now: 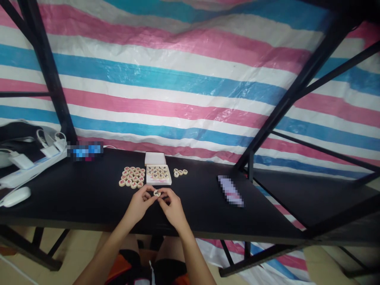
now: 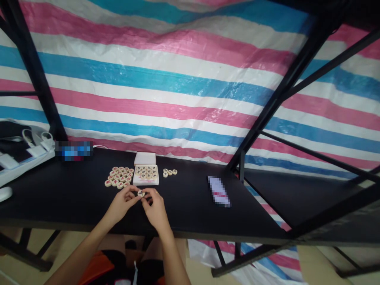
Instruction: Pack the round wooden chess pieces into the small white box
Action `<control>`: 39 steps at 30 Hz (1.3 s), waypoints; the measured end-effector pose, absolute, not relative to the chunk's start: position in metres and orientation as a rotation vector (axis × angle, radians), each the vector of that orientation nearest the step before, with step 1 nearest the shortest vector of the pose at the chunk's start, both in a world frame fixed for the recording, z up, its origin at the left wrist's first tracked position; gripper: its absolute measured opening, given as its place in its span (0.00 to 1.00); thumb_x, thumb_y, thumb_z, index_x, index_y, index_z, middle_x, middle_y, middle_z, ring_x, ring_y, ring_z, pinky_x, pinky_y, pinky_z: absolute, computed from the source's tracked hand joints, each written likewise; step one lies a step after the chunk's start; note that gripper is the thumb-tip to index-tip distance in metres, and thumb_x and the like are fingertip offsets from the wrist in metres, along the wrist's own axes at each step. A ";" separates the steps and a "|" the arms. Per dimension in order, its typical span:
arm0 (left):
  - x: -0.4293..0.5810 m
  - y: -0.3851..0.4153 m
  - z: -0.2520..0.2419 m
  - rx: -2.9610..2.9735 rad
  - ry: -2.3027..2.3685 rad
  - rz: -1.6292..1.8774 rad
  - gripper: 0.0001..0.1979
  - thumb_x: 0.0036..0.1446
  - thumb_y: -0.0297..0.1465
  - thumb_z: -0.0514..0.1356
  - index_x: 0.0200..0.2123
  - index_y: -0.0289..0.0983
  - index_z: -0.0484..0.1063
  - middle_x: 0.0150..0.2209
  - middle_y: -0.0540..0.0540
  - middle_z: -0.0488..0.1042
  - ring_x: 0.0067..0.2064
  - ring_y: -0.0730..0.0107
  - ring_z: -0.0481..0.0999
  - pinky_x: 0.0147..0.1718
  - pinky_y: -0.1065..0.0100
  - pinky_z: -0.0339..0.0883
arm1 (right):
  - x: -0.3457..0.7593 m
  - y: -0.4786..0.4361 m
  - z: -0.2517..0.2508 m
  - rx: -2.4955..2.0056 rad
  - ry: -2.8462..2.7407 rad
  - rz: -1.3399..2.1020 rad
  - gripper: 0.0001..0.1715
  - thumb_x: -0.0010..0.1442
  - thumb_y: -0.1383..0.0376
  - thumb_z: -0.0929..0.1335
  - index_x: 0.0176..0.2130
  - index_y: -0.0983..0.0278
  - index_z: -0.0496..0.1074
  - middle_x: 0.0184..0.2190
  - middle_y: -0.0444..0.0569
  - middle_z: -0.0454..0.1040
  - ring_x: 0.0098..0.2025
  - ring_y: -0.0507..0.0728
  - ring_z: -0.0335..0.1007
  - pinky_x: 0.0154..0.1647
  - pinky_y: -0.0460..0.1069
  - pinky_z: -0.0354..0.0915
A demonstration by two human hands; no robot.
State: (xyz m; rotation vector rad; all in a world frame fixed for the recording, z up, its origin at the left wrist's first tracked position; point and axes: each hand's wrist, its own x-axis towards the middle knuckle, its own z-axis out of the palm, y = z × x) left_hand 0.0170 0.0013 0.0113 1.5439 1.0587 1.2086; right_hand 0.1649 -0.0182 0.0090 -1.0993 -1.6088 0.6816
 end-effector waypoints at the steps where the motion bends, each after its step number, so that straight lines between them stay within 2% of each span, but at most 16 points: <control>1: 0.017 0.001 0.011 1.542 1.059 1.209 0.11 0.46 0.33 0.62 0.34 0.37 0.69 0.25 0.54 0.69 0.23 0.75 0.66 0.24 0.73 0.58 | 0.165 -0.018 0.009 -1.100 -1.603 0.686 0.13 0.54 0.70 0.65 0.40 0.61 0.71 0.37 0.47 0.74 0.35 0.53 0.72 0.32 0.46 0.66; 6: 0.016 0.002 0.013 1.538 1.065 1.185 0.11 0.45 0.33 0.62 0.34 0.36 0.70 0.22 0.55 0.67 0.22 0.75 0.65 0.22 0.74 0.55 | 0.164 -0.016 0.007 -1.105 -1.579 0.692 0.12 0.53 0.69 0.65 0.39 0.61 0.71 0.36 0.47 0.74 0.34 0.53 0.71 0.31 0.46 0.67; 14: 0.019 -0.001 0.014 1.710 1.212 1.243 0.09 0.50 0.35 0.60 0.35 0.37 0.73 0.18 0.56 0.63 0.20 0.73 0.63 0.22 0.72 0.56 | 0.166 -0.016 0.004 -1.167 -1.522 0.646 0.16 0.54 0.68 0.65 0.45 0.62 0.68 0.40 0.49 0.72 0.37 0.54 0.70 0.32 0.47 0.66; 19: 0.008 0.026 0.032 2.006 1.383 1.261 0.06 0.53 0.33 0.59 0.33 0.39 0.74 0.27 0.50 0.72 0.27 0.67 0.69 0.29 0.69 0.61 | 0.167 -0.015 0.003 -1.220 -1.533 0.603 0.12 0.56 0.68 0.64 0.42 0.63 0.70 0.36 0.49 0.74 0.36 0.55 0.71 0.33 0.47 0.65; 21: 0.003 0.044 0.040 2.220 1.499 1.106 0.06 0.55 0.32 0.57 0.34 0.39 0.74 0.33 0.47 0.75 0.34 0.63 0.72 0.36 0.67 0.62 | 0.167 -0.015 0.004 -1.223 -1.562 0.602 0.10 0.56 0.68 0.63 0.39 0.63 0.71 0.35 0.48 0.74 0.36 0.55 0.71 0.33 0.47 0.65; 23: 0.001 0.059 0.046 2.426 1.617 0.823 0.07 0.56 0.30 0.56 0.34 0.39 0.74 0.34 0.45 0.75 0.40 0.59 0.72 0.39 0.66 0.61 | 0.166 -0.015 0.005 -1.225 -1.579 0.604 0.09 0.57 0.67 0.63 0.37 0.63 0.72 0.34 0.48 0.74 0.35 0.54 0.71 0.33 0.47 0.65; 28: 0.002 0.078 0.045 2.517 1.676 0.620 0.08 0.54 0.25 0.57 0.29 0.37 0.77 0.31 0.44 0.76 0.39 0.59 0.71 0.39 0.65 0.60 | 0.166 -0.017 0.008 -1.233 -1.605 0.605 0.09 0.57 0.67 0.63 0.36 0.63 0.72 0.32 0.46 0.74 0.34 0.54 0.71 0.33 0.46 0.64; 34: 0.005 0.080 0.042 2.616 1.672 0.560 0.12 0.58 0.26 0.55 0.28 0.37 0.78 0.34 0.41 0.76 0.41 0.57 0.70 0.41 0.63 0.60 | 0.166 -0.017 0.010 -1.243 -1.621 0.597 0.09 0.57 0.68 0.63 0.36 0.63 0.73 0.32 0.46 0.74 0.34 0.54 0.71 0.33 0.46 0.63; 39: 0.004 0.068 0.047 2.672 1.676 0.597 0.12 0.60 0.28 0.53 0.34 0.34 0.78 0.38 0.39 0.74 0.43 0.56 0.69 0.44 0.60 0.60 | 0.165 -0.018 0.009 -1.242 -1.629 0.592 0.09 0.57 0.68 0.63 0.36 0.63 0.72 0.32 0.46 0.74 0.34 0.54 0.71 0.33 0.46 0.64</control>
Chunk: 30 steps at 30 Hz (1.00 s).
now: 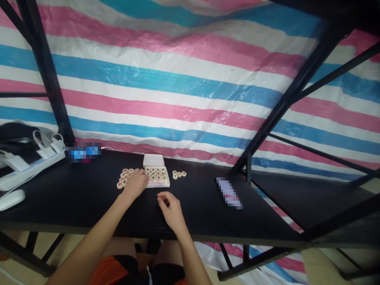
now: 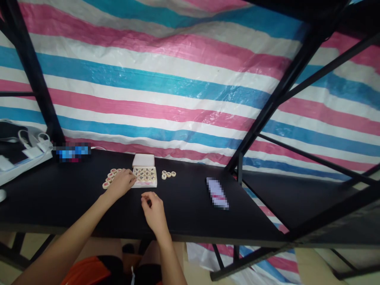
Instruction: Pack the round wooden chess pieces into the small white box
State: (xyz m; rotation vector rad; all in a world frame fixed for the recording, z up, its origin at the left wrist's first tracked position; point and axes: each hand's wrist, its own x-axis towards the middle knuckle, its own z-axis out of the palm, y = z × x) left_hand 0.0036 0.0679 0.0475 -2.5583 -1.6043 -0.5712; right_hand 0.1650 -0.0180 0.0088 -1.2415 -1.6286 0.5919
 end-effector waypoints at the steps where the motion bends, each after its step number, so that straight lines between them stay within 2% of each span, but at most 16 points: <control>1: 0.004 0.061 0.047 -2.540 -1.603 -0.597 0.12 0.61 0.28 0.52 0.36 0.34 0.77 0.39 0.39 0.74 0.44 0.55 0.69 0.45 0.60 0.60 | 0.165 -0.018 0.008 -1.240 -1.631 0.587 0.10 0.58 0.68 0.62 0.36 0.63 0.72 0.32 0.46 0.74 0.34 0.54 0.71 0.33 0.46 0.64; 4: 0.006 0.033 0.039 -2.525 -1.595 -0.741 0.13 0.62 0.28 0.51 0.38 0.35 0.75 0.38 0.41 0.73 0.43 0.57 0.70 0.45 0.60 0.61 | 0.168 -0.015 0.006 -1.235 -1.641 0.544 0.11 0.58 0.68 0.61 0.37 0.62 0.72 0.34 0.48 0.74 0.36 0.54 0.71 0.34 0.47 0.66; 6: 0.007 0.014 0.028 -2.667 -1.565 -0.823 0.12 0.61 0.28 0.51 0.38 0.36 0.75 0.36 0.43 0.73 0.41 0.61 0.71 0.43 0.63 0.63 | 0.177 -0.008 0.006 -1.267 -1.667 0.426 0.13 0.59 0.69 0.60 0.38 0.62 0.72 0.37 0.50 0.73 0.40 0.56 0.70 0.39 0.49 0.67; 10: 0.007 -0.004 0.012 -2.849 -1.640 -1.000 0.10 0.58 0.28 0.54 0.38 0.38 0.75 0.36 0.45 0.74 0.41 0.63 0.72 0.41 0.65 0.65 | 0.207 0.023 0.008 -1.514 -1.736 0.023 0.24 0.57 0.75 0.58 0.49 0.63 0.70 0.50 0.56 0.68 0.52 0.61 0.64 0.51 0.55 0.62; 12: 0.004 -0.003 0.011 -2.879 -1.704 -1.090 0.10 0.58 0.28 0.54 0.37 0.39 0.75 0.35 0.46 0.74 0.39 0.64 0.72 0.40 0.66 0.65 | 0.222 0.042 0.007 -1.696 -1.793 -0.092 0.28 0.57 0.77 0.58 0.54 0.63 0.67 0.56 0.57 0.63 0.56 0.62 0.59 0.53 0.56 0.60; 14: 0.002 0.000 0.012 -2.891 -1.739 -1.147 0.10 0.57 0.29 0.53 0.36 0.39 0.75 0.34 0.47 0.74 0.36 0.66 0.72 0.38 0.67 0.65 | 0.233 0.056 0.005 -1.837 -1.863 -0.119 0.27 0.58 0.75 0.59 0.56 0.62 0.65 0.58 0.56 0.63 0.57 0.63 0.58 0.53 0.55 0.59; 18: 0.002 0.000 0.014 -2.906 -1.719 -1.160 0.10 0.57 0.29 0.53 0.35 0.38 0.75 0.33 0.47 0.74 0.35 0.66 0.72 0.37 0.67 0.64 | 0.241 0.064 -0.002 -1.976 -1.859 -0.103 0.22 0.61 0.69 0.61 0.54 0.62 0.67 0.54 0.54 0.67 0.51 0.61 0.64 0.49 0.53 0.61; 22: 0.003 -0.003 0.016 -2.908 -1.731 -1.181 0.11 0.57 0.30 0.53 0.35 0.39 0.75 0.32 0.47 0.75 0.33 0.67 0.72 0.35 0.68 0.64 | 0.241 0.057 -0.003 -1.985 -1.812 -0.117 0.16 0.60 0.68 0.63 0.47 0.64 0.71 0.51 0.55 0.68 0.49 0.62 0.64 0.46 0.51 0.61; 26: 0.003 -0.005 0.018 -2.911 -1.766 -1.210 0.11 0.57 0.30 0.53 0.36 0.39 0.76 0.33 0.47 0.76 0.32 0.68 0.72 0.35 0.68 0.64 | 0.243 0.050 0.003 -1.976 -1.812 -0.099 0.10 0.59 0.70 0.63 0.40 0.65 0.71 0.41 0.54 0.72 0.43 0.61 0.67 0.41 0.51 0.62; 30: 0.002 -0.005 0.019 -2.909 -1.781 -1.239 0.12 0.57 0.31 0.53 0.37 0.39 0.76 0.34 0.47 0.76 0.32 0.69 0.72 0.35 0.69 0.64 | 0.234 0.030 0.009 -1.746 -1.761 0.018 0.08 0.59 0.69 0.62 0.38 0.63 0.70 0.38 0.52 0.73 0.41 0.59 0.68 0.42 0.51 0.63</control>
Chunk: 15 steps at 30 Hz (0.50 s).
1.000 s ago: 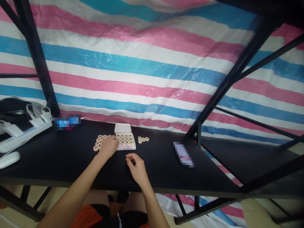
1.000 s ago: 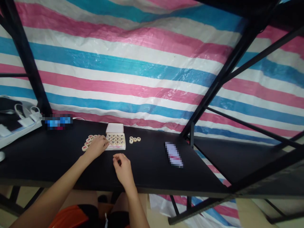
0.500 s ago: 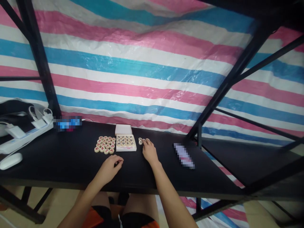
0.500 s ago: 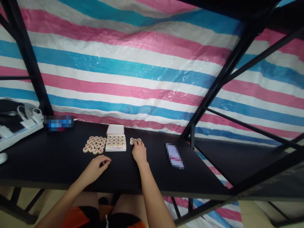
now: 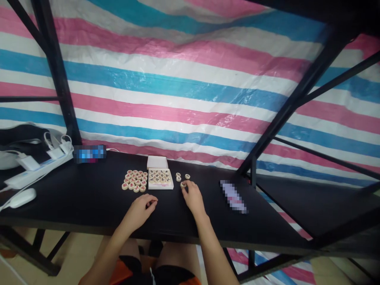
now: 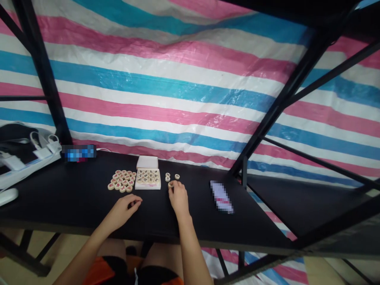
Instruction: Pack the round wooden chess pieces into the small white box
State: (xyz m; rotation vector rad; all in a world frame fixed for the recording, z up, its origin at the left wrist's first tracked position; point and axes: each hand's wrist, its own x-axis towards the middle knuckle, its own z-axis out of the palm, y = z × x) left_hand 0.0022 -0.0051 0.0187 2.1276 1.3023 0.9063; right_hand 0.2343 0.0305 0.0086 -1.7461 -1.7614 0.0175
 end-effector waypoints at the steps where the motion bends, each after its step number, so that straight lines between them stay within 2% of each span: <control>1: 0.002 -0.005 0.019 2.121 1.300 0.910 0.12 0.58 0.32 0.53 0.38 0.38 0.76 0.34 0.47 0.76 0.32 0.69 0.72 0.35 0.69 0.64 | 0.228 0.023 0.009 -1.610 -1.715 0.112 0.08 0.59 0.67 0.63 0.39 0.63 0.69 0.39 0.51 0.73 0.41 0.58 0.68 0.43 0.51 0.64; 3: 0.002 -0.005 0.019 2.100 1.299 0.915 0.13 0.59 0.34 0.53 0.38 0.38 0.76 0.33 0.47 0.76 0.32 0.68 0.73 0.35 0.69 0.64 | 0.210 0.007 0.009 -1.372 -1.621 0.372 0.10 0.58 0.65 0.64 0.42 0.63 0.68 0.38 0.50 0.73 0.38 0.56 0.70 0.39 0.50 0.67; 6: 0.002 -0.005 0.021 2.076 1.287 0.918 0.15 0.60 0.36 0.52 0.38 0.38 0.76 0.34 0.46 0.76 0.34 0.66 0.74 0.37 0.68 0.65 | 0.180 -0.013 0.007 -1.183 -1.664 0.628 0.15 0.55 0.67 0.66 0.44 0.62 0.68 0.39 0.49 0.72 0.37 0.54 0.71 0.36 0.48 0.69; 11: 0.002 -0.005 0.023 2.113 1.259 0.885 0.14 0.60 0.37 0.51 0.35 0.38 0.76 0.32 0.47 0.76 0.34 0.66 0.73 0.36 0.68 0.64 | 0.162 -0.023 0.007 -1.138 -1.764 0.626 0.18 0.53 0.71 0.66 0.45 0.61 0.70 0.38 0.47 0.70 0.35 0.53 0.70 0.37 0.47 0.69; 15: 0.002 -0.005 0.022 2.171 1.296 0.871 0.12 0.58 0.33 0.52 0.31 0.38 0.75 0.29 0.48 0.74 0.32 0.67 0.72 0.32 0.70 0.62 | 0.167 -0.024 0.009 -1.163 -1.809 0.592 0.16 0.52 0.72 0.67 0.42 0.61 0.72 0.38 0.47 0.70 0.37 0.53 0.69 0.39 0.47 0.67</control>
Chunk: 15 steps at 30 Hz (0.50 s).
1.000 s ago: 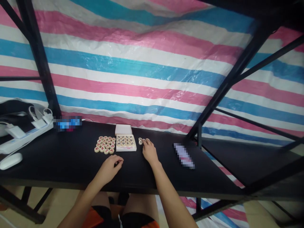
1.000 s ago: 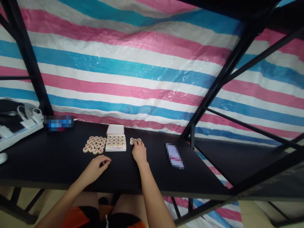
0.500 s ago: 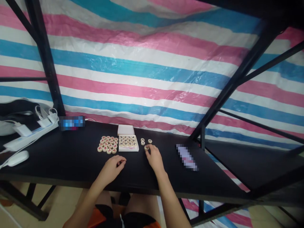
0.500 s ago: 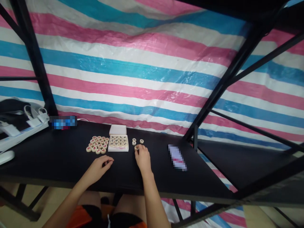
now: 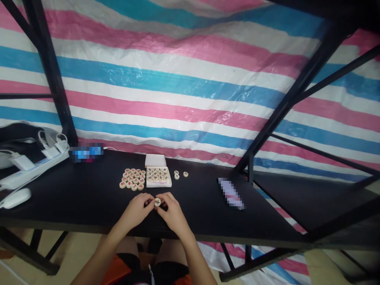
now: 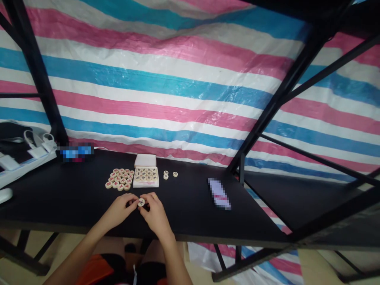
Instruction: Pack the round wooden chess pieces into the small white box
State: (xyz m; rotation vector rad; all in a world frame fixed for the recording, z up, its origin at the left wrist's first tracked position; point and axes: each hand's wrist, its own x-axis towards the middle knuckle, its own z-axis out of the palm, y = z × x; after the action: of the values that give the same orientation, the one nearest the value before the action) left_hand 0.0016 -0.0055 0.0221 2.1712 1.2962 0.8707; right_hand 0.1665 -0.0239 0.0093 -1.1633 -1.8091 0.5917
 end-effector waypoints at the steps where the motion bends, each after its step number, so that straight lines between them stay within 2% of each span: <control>1: 0.002 -0.006 0.022 2.172 1.303 0.872 0.12 0.58 0.33 0.52 0.31 0.38 0.74 0.28 0.48 0.74 0.31 0.67 0.72 0.32 0.70 0.62 | 0.167 -0.024 0.010 -1.165 -1.814 0.597 0.15 0.53 0.71 0.67 0.42 0.61 0.72 0.39 0.47 0.70 0.39 0.53 0.69 0.39 0.47 0.67; 6: 0.001 -0.005 0.021 2.115 1.296 0.893 0.13 0.60 0.35 0.51 0.33 0.37 0.74 0.30 0.47 0.74 0.31 0.67 0.72 0.31 0.69 0.62 | 0.166 -0.025 0.012 -1.173 -1.786 0.657 0.13 0.57 0.66 0.67 0.44 0.61 0.72 0.38 0.47 0.74 0.38 0.53 0.71 0.38 0.47 0.67; 10: 0.001 -0.005 0.021 2.137 1.302 0.880 0.14 0.60 0.34 0.51 0.33 0.37 0.75 0.30 0.47 0.75 0.32 0.66 0.72 0.32 0.69 0.63 | 0.167 -0.024 0.011 -1.168 -1.749 0.669 0.10 0.59 0.65 0.65 0.42 0.62 0.72 0.34 0.47 0.75 0.34 0.53 0.72 0.37 0.47 0.67; 15: 0.003 -0.005 0.020 2.141 1.270 0.874 0.12 0.58 0.35 0.54 0.39 0.39 0.75 0.34 0.46 0.77 0.35 0.66 0.74 0.36 0.68 0.65 | 0.168 -0.023 0.010 -1.198 -1.691 0.655 0.09 0.59 0.62 0.65 0.38 0.62 0.73 0.32 0.47 0.76 0.34 0.53 0.72 0.35 0.47 0.66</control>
State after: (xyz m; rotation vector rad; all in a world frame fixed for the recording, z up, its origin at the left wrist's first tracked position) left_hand 0.0027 -0.0049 0.0199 2.1415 1.2703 0.8741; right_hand 0.1683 -0.0232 0.0103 -1.1982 -1.6909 0.6550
